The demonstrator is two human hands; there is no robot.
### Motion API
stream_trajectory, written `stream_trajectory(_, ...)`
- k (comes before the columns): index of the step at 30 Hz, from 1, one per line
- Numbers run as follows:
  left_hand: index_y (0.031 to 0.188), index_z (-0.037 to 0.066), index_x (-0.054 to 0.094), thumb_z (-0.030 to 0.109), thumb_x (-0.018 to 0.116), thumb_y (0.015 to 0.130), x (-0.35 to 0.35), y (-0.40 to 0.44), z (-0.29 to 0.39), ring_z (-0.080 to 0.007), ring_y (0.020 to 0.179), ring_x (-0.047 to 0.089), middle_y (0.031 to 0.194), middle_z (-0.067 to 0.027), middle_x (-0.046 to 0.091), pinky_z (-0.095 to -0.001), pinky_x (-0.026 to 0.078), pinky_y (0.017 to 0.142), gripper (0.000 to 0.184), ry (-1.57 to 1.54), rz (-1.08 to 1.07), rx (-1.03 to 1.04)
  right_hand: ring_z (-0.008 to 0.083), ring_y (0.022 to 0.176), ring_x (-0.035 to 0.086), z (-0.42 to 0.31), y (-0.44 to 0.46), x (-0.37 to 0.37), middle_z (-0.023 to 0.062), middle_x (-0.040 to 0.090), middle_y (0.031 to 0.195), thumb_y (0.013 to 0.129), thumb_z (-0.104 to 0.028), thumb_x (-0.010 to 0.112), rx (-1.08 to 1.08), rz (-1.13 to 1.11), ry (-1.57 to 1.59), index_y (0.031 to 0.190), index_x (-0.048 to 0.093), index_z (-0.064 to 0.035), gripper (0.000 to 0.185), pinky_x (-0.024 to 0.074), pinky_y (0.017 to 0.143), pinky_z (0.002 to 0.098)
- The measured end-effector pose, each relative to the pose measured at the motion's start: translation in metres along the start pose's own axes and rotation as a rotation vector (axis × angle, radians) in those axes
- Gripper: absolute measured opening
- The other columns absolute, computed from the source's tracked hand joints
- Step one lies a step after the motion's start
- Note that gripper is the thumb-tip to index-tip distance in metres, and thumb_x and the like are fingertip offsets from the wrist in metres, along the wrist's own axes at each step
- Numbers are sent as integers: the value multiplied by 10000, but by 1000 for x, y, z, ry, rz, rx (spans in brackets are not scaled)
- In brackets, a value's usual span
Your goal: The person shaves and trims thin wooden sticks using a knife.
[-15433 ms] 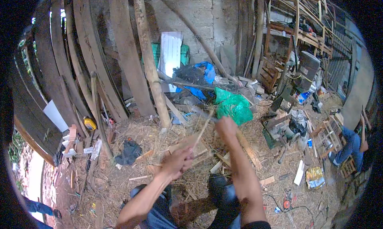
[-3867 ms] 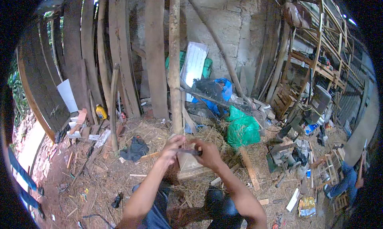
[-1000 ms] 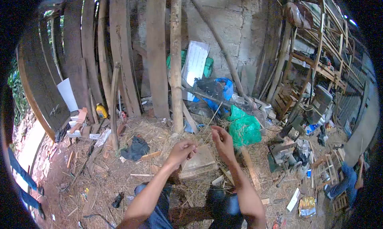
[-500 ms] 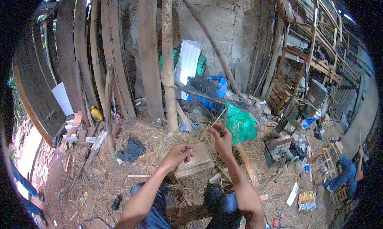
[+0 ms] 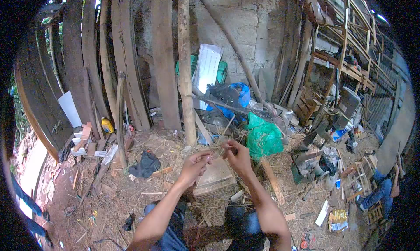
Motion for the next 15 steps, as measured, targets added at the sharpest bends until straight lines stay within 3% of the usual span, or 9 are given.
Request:
stream_trajectory(2, 1045, -7, 571, 104, 550, 904, -4, 1, 1, -31, 524, 371, 769, -15, 553, -179, 274, 445, 180, -97, 63, -15, 161, 506, 586, -2, -5, -2, 70, 627, 618, 840, -128, 592, 79, -24, -167, 885, 637, -3, 141, 444, 493, 301)
stream_trajectory(4, 1032, -3, 579, 108, 559, 900, -6, 3, -6, -30, 528, 372, 771, -15, 557, -179, 272, 446, 173, -95, 46, -24, 303, 600, 641, -15, -9, 7, 154, 627, 628, 714, -174, 637, -65, -118, -687, 826, 670, -66, 160, 512, 568, 406)
stream_trajectory(8, 983, 3, 602, 135, 577, 896, 4, -1, -9, -31, 523, 366, 764, -12, 559, -181, 267, 448, 160, -157, -11, -30, 352, 615, 626, -14, -9, 18, 178, 629, 651, 694, -224, 635, -6, -170, -790, 768, 677, -95, 154, 512, 587, 437)
stream_trajectory(10, 981, 1, 604, 147, 581, 896, 8, -2, -13, -30, 517, 360, 761, -11, 557, -181, 265, 445, 170, -138, -16, -64, 386, 571, 596, -10, -6, 6, 202, 590, 595, 815, -273, 572, 84, 22, -817, 663, 674, -78, 268, 480, 547, 448)
stream_trajectory(15, 1037, 10, 608, 168, 588, 896, 12, -4, -14, -23, 502, 340, 759, -6, 555, -184, 261, 432, 213, -90, -26, -82, 383, 567, 600, 8, -3, 2, 196, 599, 598, 818, -266, 567, 128, 53, -903, 654, 672, -66, 279, 484, 553, 454)
Point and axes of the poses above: each hand's wrist, its own y-axis towards the middle knuckle, its own x-axis out of the palm, z = x × y, the point moved 7 cm from there along y, towards the middle knuckle
